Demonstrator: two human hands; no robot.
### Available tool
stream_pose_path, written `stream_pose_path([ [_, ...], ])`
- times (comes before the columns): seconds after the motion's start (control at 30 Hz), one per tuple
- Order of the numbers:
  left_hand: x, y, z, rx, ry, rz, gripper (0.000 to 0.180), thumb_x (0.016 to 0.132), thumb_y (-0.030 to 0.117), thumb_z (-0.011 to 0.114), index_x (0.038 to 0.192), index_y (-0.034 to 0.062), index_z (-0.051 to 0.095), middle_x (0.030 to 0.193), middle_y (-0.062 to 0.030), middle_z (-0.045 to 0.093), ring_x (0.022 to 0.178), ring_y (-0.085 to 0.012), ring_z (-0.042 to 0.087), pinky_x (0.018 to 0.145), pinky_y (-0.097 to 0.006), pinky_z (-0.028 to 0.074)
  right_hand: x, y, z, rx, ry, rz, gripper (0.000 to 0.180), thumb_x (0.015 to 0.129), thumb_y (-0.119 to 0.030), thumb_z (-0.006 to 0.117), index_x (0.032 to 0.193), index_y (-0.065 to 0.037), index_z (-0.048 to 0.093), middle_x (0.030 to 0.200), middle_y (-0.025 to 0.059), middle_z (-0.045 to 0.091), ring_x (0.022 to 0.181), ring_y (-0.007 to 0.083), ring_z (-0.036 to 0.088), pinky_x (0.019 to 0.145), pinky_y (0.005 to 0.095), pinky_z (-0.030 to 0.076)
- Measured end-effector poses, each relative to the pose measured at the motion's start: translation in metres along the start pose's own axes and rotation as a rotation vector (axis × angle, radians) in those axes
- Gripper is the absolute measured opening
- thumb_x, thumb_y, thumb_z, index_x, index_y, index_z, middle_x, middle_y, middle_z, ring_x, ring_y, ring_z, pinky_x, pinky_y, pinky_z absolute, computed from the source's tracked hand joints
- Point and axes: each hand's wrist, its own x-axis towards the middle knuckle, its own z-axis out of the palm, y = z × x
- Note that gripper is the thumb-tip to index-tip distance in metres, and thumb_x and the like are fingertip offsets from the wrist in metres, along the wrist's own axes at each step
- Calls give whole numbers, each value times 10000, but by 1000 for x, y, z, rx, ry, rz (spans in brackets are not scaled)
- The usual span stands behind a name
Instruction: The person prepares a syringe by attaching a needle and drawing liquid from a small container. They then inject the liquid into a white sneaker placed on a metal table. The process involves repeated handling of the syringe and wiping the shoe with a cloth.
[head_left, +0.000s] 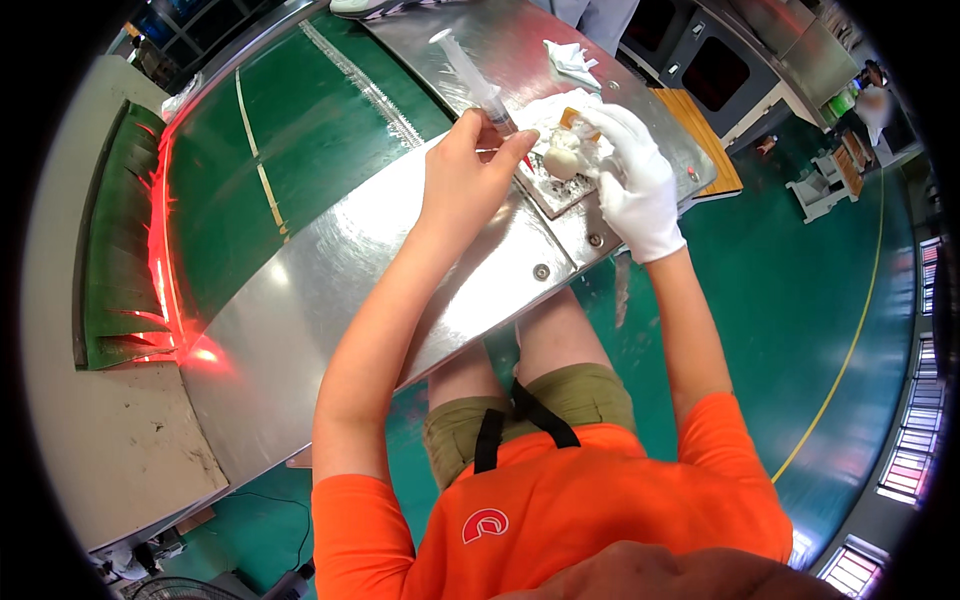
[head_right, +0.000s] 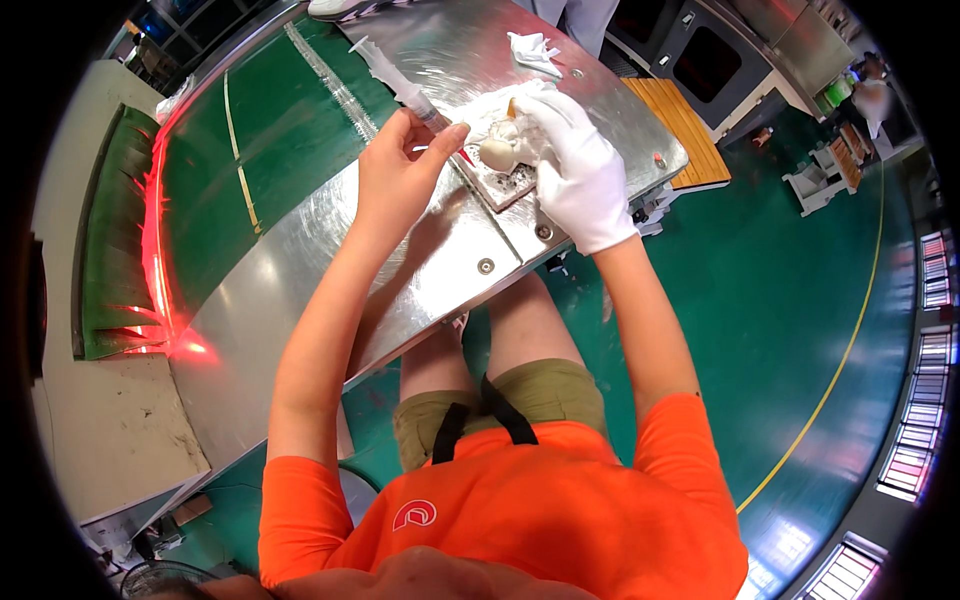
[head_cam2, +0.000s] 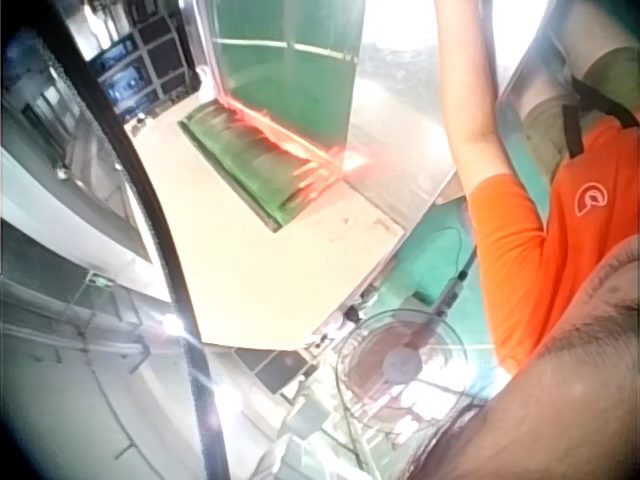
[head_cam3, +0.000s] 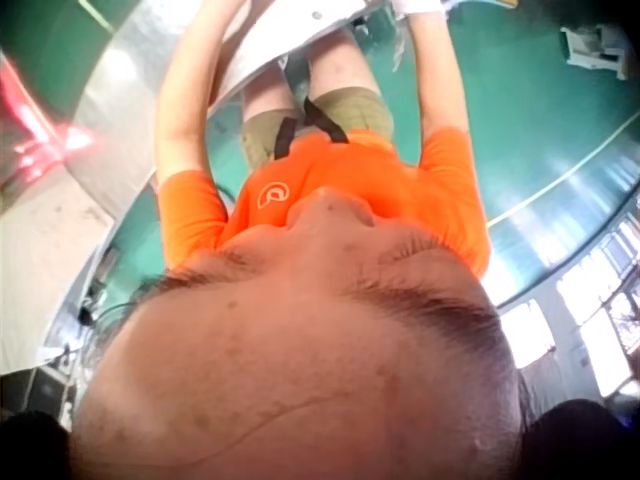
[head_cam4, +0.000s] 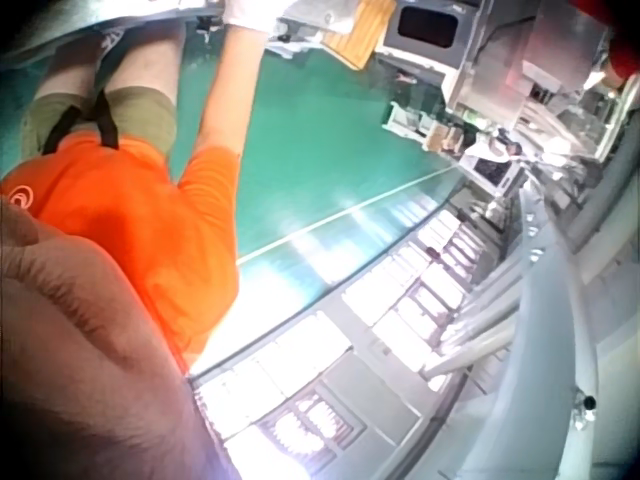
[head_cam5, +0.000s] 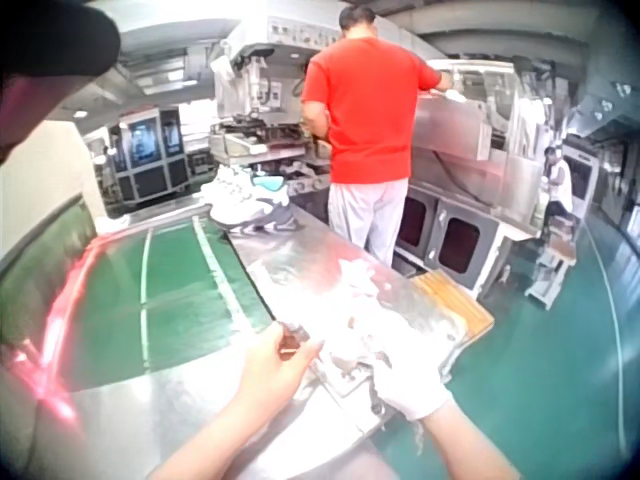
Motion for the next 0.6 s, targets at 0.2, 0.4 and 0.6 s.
stream_pose_path([
  [0.2, -6, -10, 14, -27, -19, 124, 299, 870, 215, 720, 984, -39, 610, 871, -152, 720, 826, -235, 720, 758, -337, 572, 0, 21, 17, -9, -134, 28, 517, 715, 54, 517, 1189, -131, 613, 1293, 50, 590, 1096, 290, 609, 899, 349, 516],
  [0.4, -8, -19, 18, 35, -40, 150, 281, 876, 222, 715, 962, -21, 604, 832, -133, 716, 762, -222, 713, 683, -316, 539, -7, 21, 19, -2, -108, 55, 304, 752, -32, 621, 1047, -93, 661, 1220, 55, 629, 1002, 289, 644, 821, 339, 524],
  [0.6, -13, -18, 24, 25, -56, 190, 273, 879, 211, 714, 977, -18, 604, 838, -125, 718, 765, -208, 716, 702, -307, 545, -9, 32, 22, 39, -65, 34, 320, 738, -124, 724, 1048, -68, 664, 1228, 54, 630, 1016, 270, 638, 843, 328, 513],
])
